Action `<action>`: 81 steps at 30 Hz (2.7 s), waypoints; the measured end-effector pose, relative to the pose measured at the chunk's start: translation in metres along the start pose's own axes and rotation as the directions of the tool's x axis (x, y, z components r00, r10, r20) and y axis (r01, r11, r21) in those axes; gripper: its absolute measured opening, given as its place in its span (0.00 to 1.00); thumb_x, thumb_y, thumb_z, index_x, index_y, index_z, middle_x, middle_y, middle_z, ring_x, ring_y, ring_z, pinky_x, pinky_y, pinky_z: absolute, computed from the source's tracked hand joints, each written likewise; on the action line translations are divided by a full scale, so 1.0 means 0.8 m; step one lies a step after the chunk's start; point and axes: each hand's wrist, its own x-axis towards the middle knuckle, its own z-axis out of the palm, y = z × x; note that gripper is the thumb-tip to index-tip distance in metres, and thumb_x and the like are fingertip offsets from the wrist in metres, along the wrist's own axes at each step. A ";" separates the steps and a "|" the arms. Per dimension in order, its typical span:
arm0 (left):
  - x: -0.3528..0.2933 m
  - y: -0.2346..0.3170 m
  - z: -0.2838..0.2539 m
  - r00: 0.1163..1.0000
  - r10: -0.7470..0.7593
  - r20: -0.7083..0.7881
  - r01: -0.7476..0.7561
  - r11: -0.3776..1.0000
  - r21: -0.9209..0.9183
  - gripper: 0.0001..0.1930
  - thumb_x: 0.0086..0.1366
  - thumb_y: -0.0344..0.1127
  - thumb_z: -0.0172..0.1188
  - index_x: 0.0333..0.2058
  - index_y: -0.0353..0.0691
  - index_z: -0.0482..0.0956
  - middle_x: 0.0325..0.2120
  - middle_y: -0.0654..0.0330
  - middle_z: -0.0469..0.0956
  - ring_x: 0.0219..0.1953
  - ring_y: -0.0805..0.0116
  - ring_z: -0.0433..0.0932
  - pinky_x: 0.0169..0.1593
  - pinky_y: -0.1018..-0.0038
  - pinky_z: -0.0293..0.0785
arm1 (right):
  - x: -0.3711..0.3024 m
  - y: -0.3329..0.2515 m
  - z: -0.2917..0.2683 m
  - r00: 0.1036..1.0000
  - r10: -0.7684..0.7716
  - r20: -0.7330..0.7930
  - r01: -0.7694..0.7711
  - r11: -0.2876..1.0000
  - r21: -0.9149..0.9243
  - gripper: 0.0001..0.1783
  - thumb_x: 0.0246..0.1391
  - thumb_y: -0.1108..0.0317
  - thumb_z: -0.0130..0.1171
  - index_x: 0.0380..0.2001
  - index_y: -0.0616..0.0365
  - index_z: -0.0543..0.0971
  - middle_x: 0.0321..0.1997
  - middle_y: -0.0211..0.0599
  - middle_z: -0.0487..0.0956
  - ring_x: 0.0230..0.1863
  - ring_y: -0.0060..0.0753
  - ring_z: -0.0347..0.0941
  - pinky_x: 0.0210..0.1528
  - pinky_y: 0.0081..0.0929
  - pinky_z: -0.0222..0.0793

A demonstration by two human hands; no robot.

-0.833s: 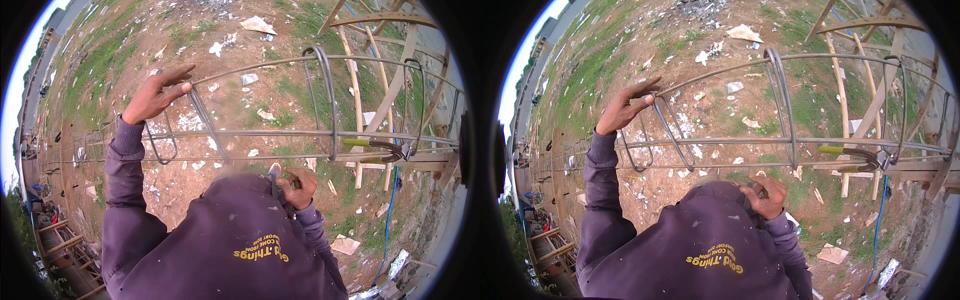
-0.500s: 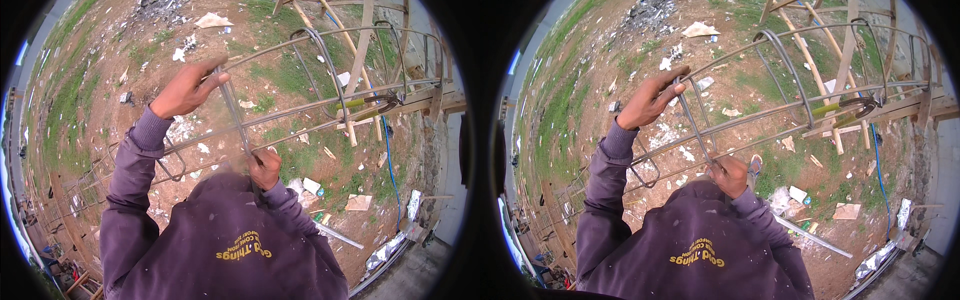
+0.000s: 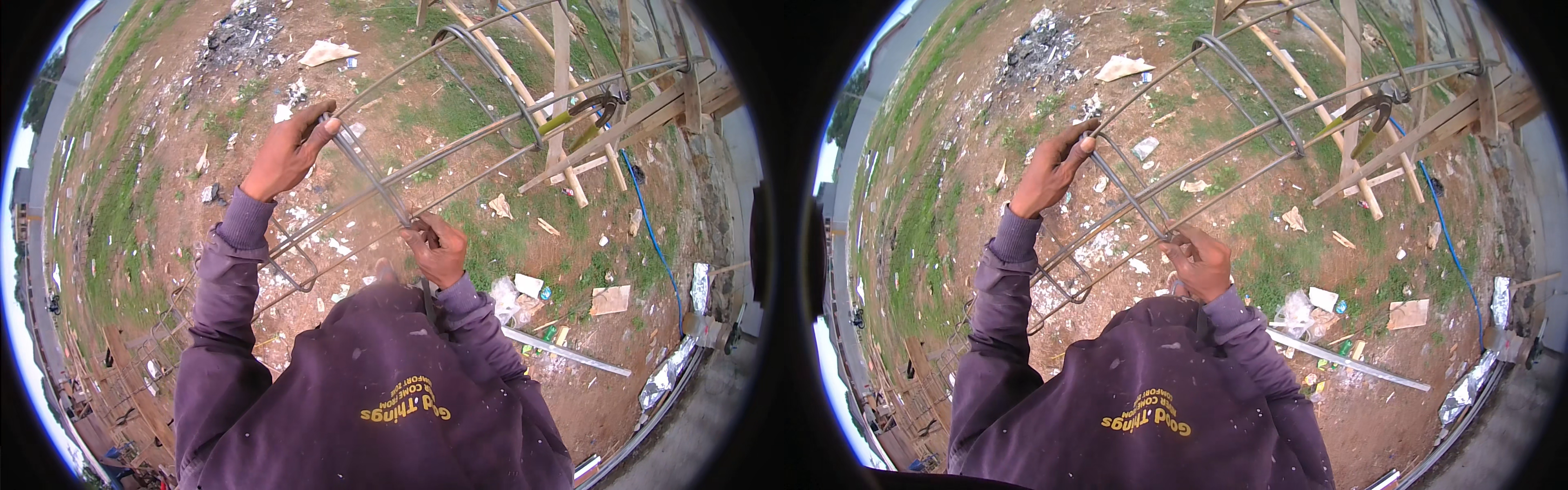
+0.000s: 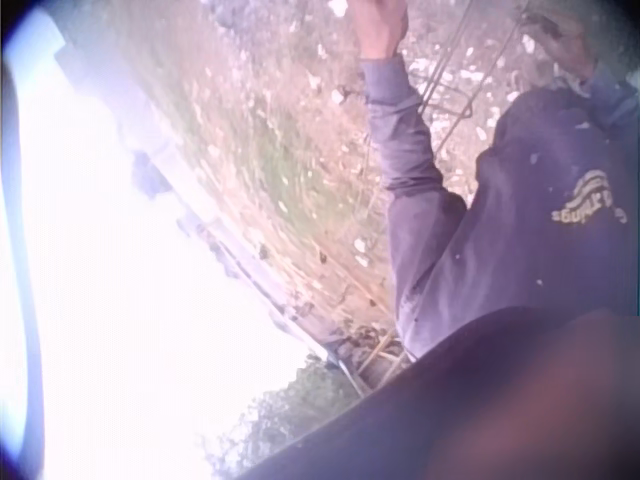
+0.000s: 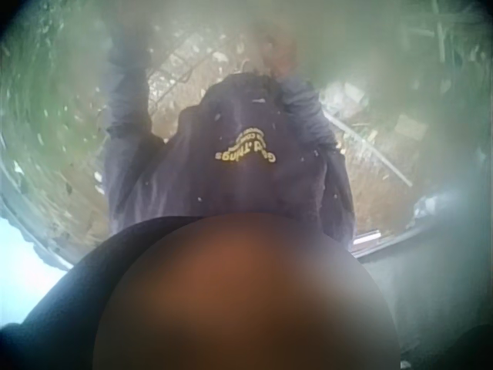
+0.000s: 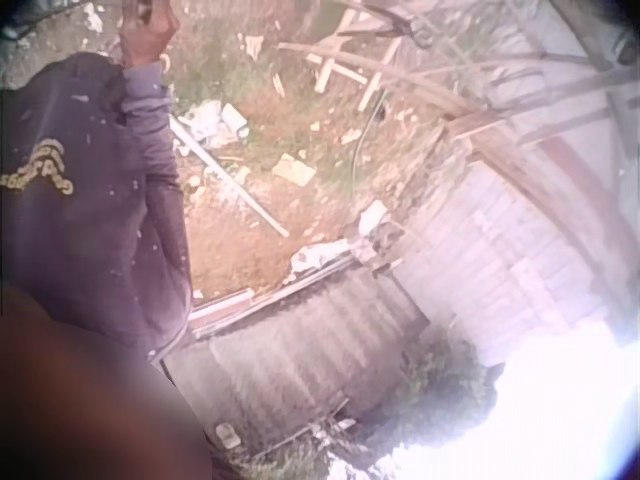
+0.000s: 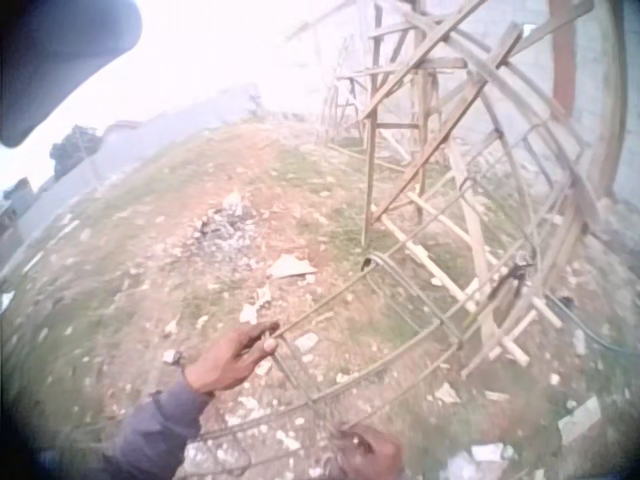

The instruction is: The person assembles a rebar cage by tying metal rods together using wire and pliers. They repeatedly bend, twist, and secure the rods to form a grid-like structure.

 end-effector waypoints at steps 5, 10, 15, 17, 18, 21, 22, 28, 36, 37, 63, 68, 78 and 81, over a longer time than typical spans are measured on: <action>-0.054 -0.024 -0.033 0.971 0.040 -0.234 0.001 0.985 0.172 0.26 0.71 0.52 0.56 0.57 0.37 0.77 0.52 0.48 0.80 0.57 0.55 0.77 0.60 0.64 0.70 | 0.029 0.015 -0.070 0.898 -0.041 -0.438 0.051 0.999 0.011 0.15 0.59 0.60 0.68 0.38 0.60 0.77 0.23 0.25 0.75 0.22 0.14 0.65 0.23 0.16 0.59; -0.175 -0.059 -0.103 0.899 -0.347 -0.268 0.380 0.921 0.082 0.24 0.69 0.51 0.60 0.55 0.40 0.80 0.49 0.51 0.82 0.54 0.61 0.80 0.58 0.66 0.71 | 0.036 0.057 -0.147 0.872 -0.020 -0.489 0.042 0.999 0.035 0.14 0.64 0.60 0.62 0.34 0.61 0.75 0.26 0.27 0.75 0.25 0.16 0.66 0.28 0.17 0.62; -0.228 -0.092 -0.087 0.900 -0.354 -0.253 0.377 0.925 0.047 0.22 0.69 0.49 0.61 0.56 0.45 0.80 0.49 0.54 0.83 0.51 0.65 0.81 0.56 0.68 0.73 | -0.011 0.091 -0.107 0.991 0.047 -0.128 -0.053 0.998 -0.046 0.15 0.64 0.59 0.62 0.32 0.61 0.77 0.21 0.27 0.72 0.23 0.16 0.65 0.25 0.19 0.60; -0.229 -0.098 -0.077 0.878 -0.383 -0.289 0.409 0.912 0.034 0.22 0.68 0.49 0.61 0.57 0.46 0.80 0.50 0.54 0.82 0.51 0.65 0.81 0.55 0.69 0.74 | -0.034 0.088 -0.080 0.994 0.101 0.043 -0.097 0.992 -0.080 0.16 0.64 0.57 0.61 0.32 0.61 0.77 0.18 0.28 0.71 0.20 0.17 0.64 0.25 0.21 0.59; -0.227 -0.100 -0.073 0.878 -0.379 -0.293 0.403 0.915 0.022 0.22 0.68 0.49 0.62 0.57 0.46 0.80 0.51 0.54 0.82 0.51 0.65 0.81 0.55 0.69 0.75 | -0.044 0.084 -0.066 0.993 0.085 0.079 -0.079 0.995 -0.067 0.16 0.65 0.57 0.60 0.32 0.61 0.77 0.18 0.28 0.70 0.20 0.17 0.64 0.25 0.21 0.59; -0.222 -0.104 -0.069 0.883 -0.354 -0.308 0.356 0.933 -0.052 0.22 0.68 0.48 0.62 0.56 0.46 0.80 0.51 0.54 0.82 0.51 0.65 0.81 0.55 0.68 0.75 | -0.065 0.065 -0.037 0.991 0.039 0.127 -0.038 0.999 -0.016 0.18 0.67 0.56 0.57 0.33 0.62 0.77 0.16 0.29 0.70 0.18 0.19 0.64 0.24 0.23 0.59; -0.222 -0.105 -0.069 0.883 -0.355 -0.306 0.348 0.934 -0.079 0.22 0.68 0.48 0.62 0.56 0.46 0.80 0.51 0.54 0.82 0.51 0.65 0.81 0.55 0.68 0.75 | -0.068 0.058 -0.031 0.994 0.025 0.110 -0.027 1.000 0.016 0.18 0.67 0.56 0.55 0.33 0.62 0.77 0.16 0.29 0.70 0.18 0.19 0.64 0.24 0.23 0.59; -0.245 -0.119 -0.058 0.855 -0.166 -0.491 0.182 0.983 -0.016 0.26 0.66 0.46 0.64 0.60 0.43 0.75 0.51 0.50 0.81 0.54 0.58 0.80 0.58 0.63 0.73 | -0.069 -0.007 -0.013 1.000 -0.005 -0.014 0.006 0.994 0.112 0.19 0.69 0.58 0.48 0.36 0.65 0.77 0.20 0.32 0.70 0.20 0.21 0.64 0.23 0.23 0.56; -0.399 -0.195 -0.168 0.712 -0.272 -0.647 0.402 0.914 0.058 0.22 0.63 0.39 0.67 0.55 0.40 0.79 0.50 0.49 0.81 0.55 0.52 0.79 0.59 0.64 0.72 | -0.108 -0.117 0.117 0.958 -0.113 0.265 0.138 0.988 -0.076 0.15 0.68 0.64 0.53 0.47 0.64 0.81 0.22 0.35 0.76 0.22 0.25 0.69 0.27 0.26 0.63; -0.410 -0.210 -0.184 0.752 -0.301 -0.587 0.435 0.895 0.098 0.23 0.62 0.39 0.67 0.55 0.40 0.79 0.51 0.49 0.81 0.56 0.52 0.79 0.59 0.64 0.72 | -0.113 -0.125 0.142 0.947 -0.080 0.310 0.105 0.992 -0.065 0.15 0.67 0.65 0.54 0.47 0.64 0.82 0.22 0.35 0.77 0.22 0.26 0.70 0.28 0.26 0.64; -0.554 -0.288 -0.206 0.562 -0.116 -0.819 0.395 0.908 0.142 0.18 0.61 0.33 0.64 0.51 0.42 0.80 0.49 0.53 0.80 0.52 0.51 0.77 0.57 0.59 0.72 | -0.191 -0.191 0.310 0.741 -0.123 0.660 0.303 0.939 -0.165 0.15 0.54 0.77 0.65 0.47 0.57 0.85 0.25 0.38 0.79 0.28 0.30 0.75 0.34 0.26 0.69; -0.626 -0.331 -0.258 0.615 -0.199 -0.763 0.540 0.811 0.223 0.18 0.59 0.32 0.65 0.49 0.41 0.80 0.47 0.52 0.80 0.51 0.50 0.77 0.56 0.60 0.71 | -0.229 -0.205 0.348 0.709 0.251 0.659 -0.101 0.961 -0.257 0.14 0.51 0.76 0.68 0.42 0.60 0.85 0.22 0.36 0.80 0.22 0.26 0.75 0.28 0.23 0.68; -0.640 -0.420 -0.324 0.798 -0.473 -0.374 0.483 0.873 -0.074 0.20 0.65 0.44 0.64 0.49 0.36 0.83 0.44 0.48 0.83 0.46 0.54 0.83 0.50 0.63 0.77 | -0.222 -0.257 0.558 0.684 0.237 0.690 0.088 0.912 -0.401 0.11 0.51 0.69 0.58 0.37 0.58 0.82 0.14 0.41 0.75 0.16 0.42 0.72 0.25 0.37 0.68; -0.640 -0.428 -0.337 0.791 -0.550 -0.268 0.497 0.833 -0.243 0.20 0.67 0.47 0.62 0.46 0.35 0.84 0.40 0.47 0.84 0.43 0.57 0.84 0.47 0.65 0.77 | -0.227 -0.266 0.611 0.671 0.334 0.662 0.089 0.851 -0.518 0.10 0.50 0.70 0.57 0.36 0.60 0.81 0.14 0.44 0.75 0.18 0.47 0.74 0.28 0.43 0.68</action>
